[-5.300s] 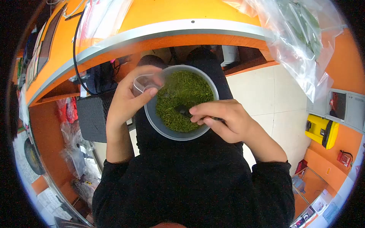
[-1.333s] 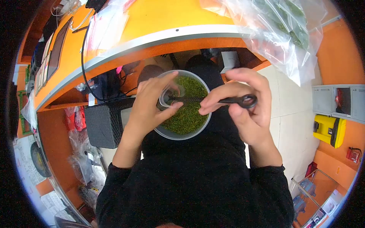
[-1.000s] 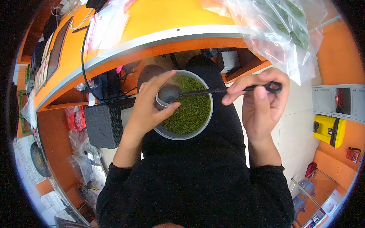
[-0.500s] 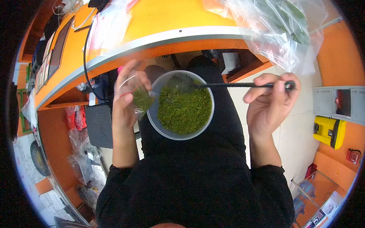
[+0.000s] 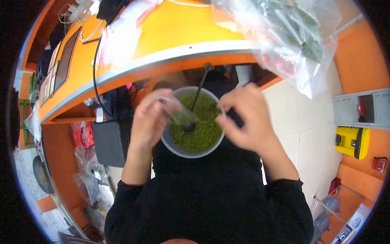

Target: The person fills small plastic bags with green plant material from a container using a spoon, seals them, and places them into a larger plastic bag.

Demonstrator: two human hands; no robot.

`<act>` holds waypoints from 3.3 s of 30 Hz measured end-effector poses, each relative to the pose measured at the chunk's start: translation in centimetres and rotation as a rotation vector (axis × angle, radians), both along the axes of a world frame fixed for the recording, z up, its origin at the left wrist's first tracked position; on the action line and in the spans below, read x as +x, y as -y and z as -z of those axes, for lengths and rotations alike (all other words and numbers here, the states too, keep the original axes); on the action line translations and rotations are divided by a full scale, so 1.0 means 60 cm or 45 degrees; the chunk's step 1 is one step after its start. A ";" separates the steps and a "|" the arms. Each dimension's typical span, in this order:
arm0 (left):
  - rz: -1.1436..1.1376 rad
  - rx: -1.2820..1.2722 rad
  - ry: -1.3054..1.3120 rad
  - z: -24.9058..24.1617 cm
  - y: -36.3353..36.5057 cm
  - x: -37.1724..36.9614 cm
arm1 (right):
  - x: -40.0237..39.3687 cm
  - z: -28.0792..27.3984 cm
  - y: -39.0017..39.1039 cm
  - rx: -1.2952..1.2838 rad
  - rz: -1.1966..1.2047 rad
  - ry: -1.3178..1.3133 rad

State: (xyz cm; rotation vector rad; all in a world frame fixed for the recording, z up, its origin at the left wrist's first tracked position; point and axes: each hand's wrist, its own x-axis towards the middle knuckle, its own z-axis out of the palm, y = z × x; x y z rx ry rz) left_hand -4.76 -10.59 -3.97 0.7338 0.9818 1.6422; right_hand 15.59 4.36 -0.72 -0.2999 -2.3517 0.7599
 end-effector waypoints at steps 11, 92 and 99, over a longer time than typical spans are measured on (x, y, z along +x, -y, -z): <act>-0.032 0.085 -0.198 -0.010 0.008 0.030 | -0.042 -0.025 0.009 -0.094 -0.255 -0.053; -0.878 0.666 -1.422 -0.112 0.043 -0.021 | 0.081 -0.240 -0.095 0.913 -0.006 0.094; -1.017 0.442 -1.381 -0.072 0.114 -0.109 | 0.111 -0.271 -0.240 0.436 0.406 -0.079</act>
